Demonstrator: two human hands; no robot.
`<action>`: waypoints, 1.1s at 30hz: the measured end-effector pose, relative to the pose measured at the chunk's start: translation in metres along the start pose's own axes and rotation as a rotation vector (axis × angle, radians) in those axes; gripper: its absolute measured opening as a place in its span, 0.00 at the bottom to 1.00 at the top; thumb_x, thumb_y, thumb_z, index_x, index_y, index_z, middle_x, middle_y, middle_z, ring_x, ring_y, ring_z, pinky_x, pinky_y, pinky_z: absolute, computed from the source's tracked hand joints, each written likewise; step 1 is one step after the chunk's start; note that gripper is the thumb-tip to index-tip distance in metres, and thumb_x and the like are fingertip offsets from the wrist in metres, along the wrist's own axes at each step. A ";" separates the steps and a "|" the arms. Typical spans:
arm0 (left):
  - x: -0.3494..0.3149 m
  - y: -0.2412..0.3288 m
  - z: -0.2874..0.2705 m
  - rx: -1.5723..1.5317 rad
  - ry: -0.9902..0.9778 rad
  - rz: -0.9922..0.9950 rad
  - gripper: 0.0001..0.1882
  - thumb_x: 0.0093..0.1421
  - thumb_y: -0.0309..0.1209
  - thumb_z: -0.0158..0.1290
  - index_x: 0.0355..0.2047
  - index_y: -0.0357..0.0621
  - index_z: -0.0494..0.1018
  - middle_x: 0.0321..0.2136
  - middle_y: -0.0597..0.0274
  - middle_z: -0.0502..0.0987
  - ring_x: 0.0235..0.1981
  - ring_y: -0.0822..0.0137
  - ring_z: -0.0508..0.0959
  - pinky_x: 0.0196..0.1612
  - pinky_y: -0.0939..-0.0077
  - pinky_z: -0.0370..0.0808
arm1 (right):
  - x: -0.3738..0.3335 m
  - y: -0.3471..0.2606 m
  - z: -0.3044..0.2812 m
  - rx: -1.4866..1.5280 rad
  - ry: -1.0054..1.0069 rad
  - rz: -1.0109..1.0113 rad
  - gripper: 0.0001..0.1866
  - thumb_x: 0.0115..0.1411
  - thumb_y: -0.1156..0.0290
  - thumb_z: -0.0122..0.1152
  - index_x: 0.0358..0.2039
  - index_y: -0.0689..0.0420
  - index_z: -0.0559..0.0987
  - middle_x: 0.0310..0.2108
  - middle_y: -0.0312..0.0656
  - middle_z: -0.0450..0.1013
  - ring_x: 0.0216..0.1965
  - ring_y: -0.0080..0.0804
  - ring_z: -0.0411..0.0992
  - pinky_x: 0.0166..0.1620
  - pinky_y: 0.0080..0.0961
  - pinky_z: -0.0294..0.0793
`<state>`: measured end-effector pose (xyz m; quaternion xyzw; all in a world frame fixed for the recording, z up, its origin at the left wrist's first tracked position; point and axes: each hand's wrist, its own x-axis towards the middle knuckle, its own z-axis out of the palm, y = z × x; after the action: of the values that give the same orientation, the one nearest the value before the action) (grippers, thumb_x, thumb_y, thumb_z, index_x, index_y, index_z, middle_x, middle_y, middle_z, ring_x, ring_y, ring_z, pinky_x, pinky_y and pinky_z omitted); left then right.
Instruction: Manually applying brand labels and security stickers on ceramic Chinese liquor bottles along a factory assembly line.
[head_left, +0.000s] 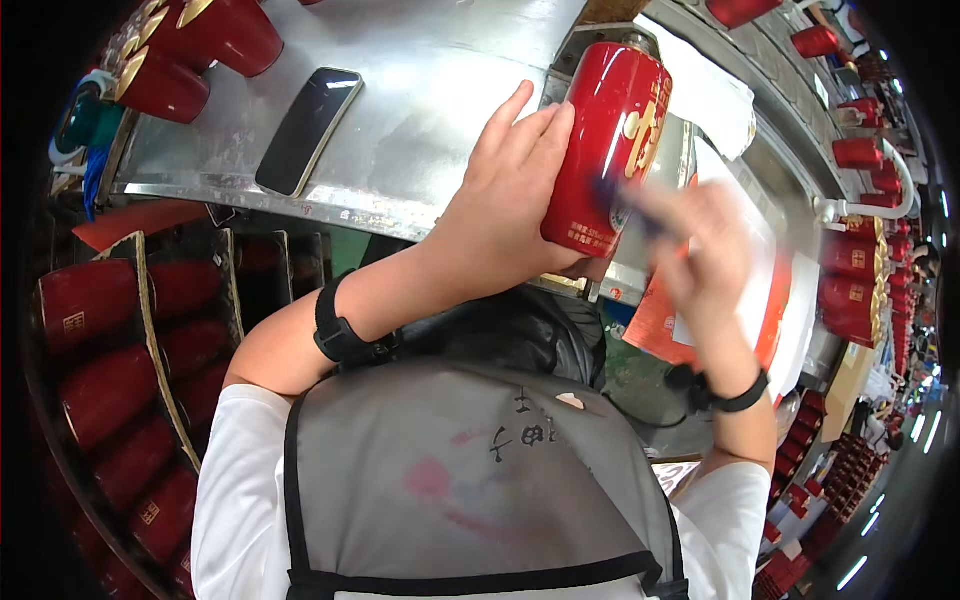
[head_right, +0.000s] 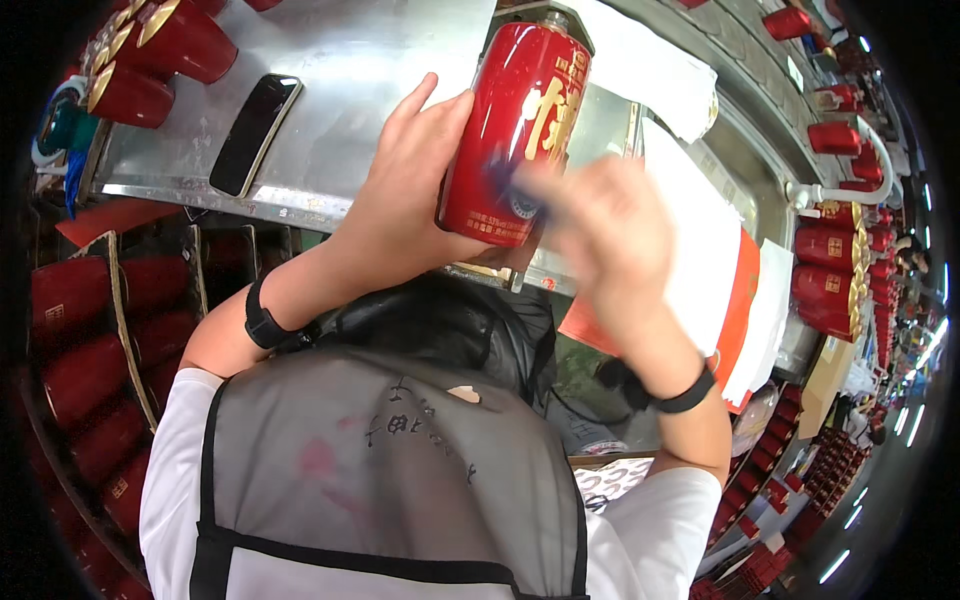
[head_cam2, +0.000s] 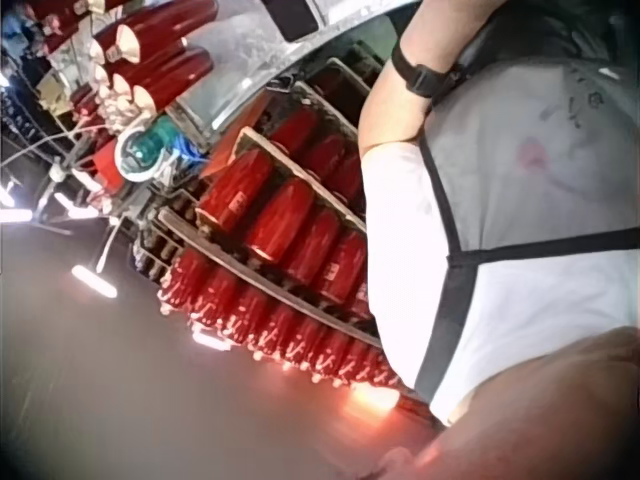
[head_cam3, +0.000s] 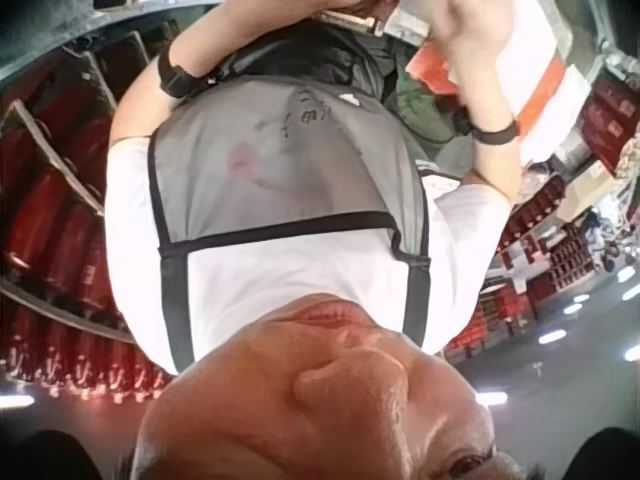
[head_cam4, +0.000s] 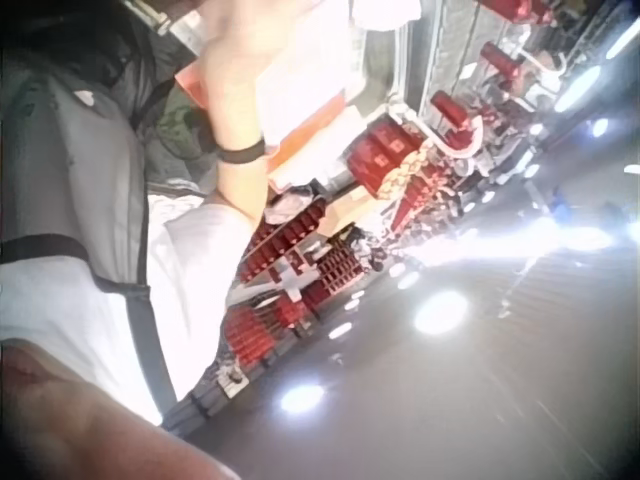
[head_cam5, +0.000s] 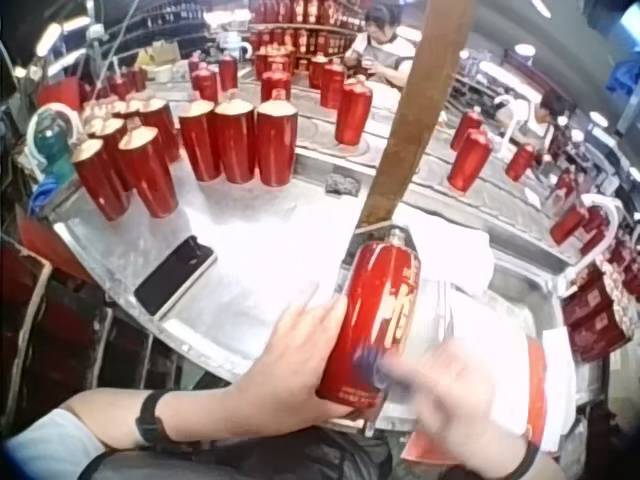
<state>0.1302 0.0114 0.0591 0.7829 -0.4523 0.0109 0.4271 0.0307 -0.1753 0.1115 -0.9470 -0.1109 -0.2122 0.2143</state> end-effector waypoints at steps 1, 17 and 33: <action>0.000 0.000 0.000 -0.002 0.013 0.011 0.56 0.39 0.36 0.71 0.64 0.28 0.51 0.58 0.40 0.62 0.65 0.35 0.52 0.68 0.49 0.51 | -0.009 -0.013 0.003 -0.023 -0.051 -0.144 0.23 0.38 0.80 0.66 0.39 0.55 0.83 0.25 0.36 0.69 0.27 0.33 0.69 0.29 0.27 0.70; -0.009 -0.009 -0.005 -0.088 -0.089 -0.057 0.59 0.40 0.40 0.72 0.67 0.37 0.49 0.62 0.42 0.58 0.67 0.37 0.51 0.67 0.47 0.52 | 0.021 0.112 -0.038 -0.346 0.147 0.293 0.10 0.53 0.69 0.68 0.35 0.56 0.82 0.26 0.44 0.74 0.25 0.38 0.73 0.29 0.28 0.70; -0.016 -0.013 -0.048 0.166 0.052 0.094 0.27 0.53 0.39 0.58 0.52 0.39 0.72 0.58 0.50 0.68 0.65 0.44 0.59 0.65 0.50 0.55 | 0.095 0.193 0.058 -0.233 -0.338 0.386 0.13 0.49 0.55 0.65 0.28 0.51 0.85 0.31 0.43 0.80 0.34 0.43 0.79 0.40 0.40 0.77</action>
<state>0.1479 0.0583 0.0746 0.7930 -0.4748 0.0884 0.3713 0.1936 -0.3084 0.0374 -0.9907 0.0625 -0.0177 0.1191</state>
